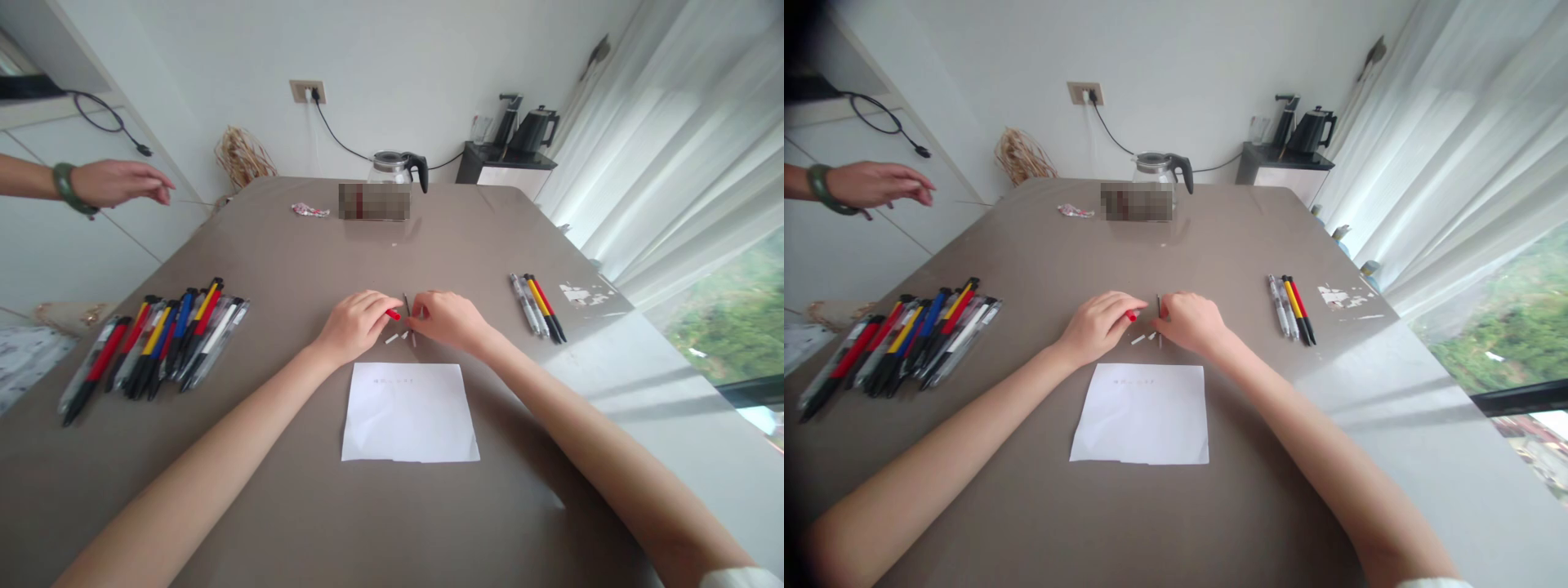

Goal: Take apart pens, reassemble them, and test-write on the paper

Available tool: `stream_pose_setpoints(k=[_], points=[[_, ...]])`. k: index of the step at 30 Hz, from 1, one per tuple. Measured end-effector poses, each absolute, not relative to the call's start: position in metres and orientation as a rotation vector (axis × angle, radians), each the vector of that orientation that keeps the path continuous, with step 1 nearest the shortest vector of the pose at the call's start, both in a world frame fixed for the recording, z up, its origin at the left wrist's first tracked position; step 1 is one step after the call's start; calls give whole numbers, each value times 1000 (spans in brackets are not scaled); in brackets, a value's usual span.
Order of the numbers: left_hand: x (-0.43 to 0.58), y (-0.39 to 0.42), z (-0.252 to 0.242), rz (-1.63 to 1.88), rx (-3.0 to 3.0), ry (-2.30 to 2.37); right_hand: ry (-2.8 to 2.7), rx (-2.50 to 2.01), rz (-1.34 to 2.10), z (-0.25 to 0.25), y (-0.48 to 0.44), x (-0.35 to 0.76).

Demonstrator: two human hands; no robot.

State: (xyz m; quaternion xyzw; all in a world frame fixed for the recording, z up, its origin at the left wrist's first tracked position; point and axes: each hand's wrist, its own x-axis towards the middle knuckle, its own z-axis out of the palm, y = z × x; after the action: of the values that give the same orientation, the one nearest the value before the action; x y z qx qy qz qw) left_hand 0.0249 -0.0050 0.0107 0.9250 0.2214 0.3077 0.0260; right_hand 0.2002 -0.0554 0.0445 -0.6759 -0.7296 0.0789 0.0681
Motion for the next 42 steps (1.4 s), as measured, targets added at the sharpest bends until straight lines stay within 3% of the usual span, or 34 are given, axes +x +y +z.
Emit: stream_pose_setpoints(k=[12, 21, 32, 42], points=[[24, -5, 7, 1013, 2756, 630, -2263, -2336, 101, 54, -66, 188], [24, -4, 7, 1042, 2727, 620, -2437, -1786, 169, 55, -67, 183], [24, -3, 5, 1114, 2709, 607, -2456, -1701, 216, 42, -64, 181], [24, -5, 7, 1113, 2726, 637, -2110, -1583, 120, 104, -81, 194]])
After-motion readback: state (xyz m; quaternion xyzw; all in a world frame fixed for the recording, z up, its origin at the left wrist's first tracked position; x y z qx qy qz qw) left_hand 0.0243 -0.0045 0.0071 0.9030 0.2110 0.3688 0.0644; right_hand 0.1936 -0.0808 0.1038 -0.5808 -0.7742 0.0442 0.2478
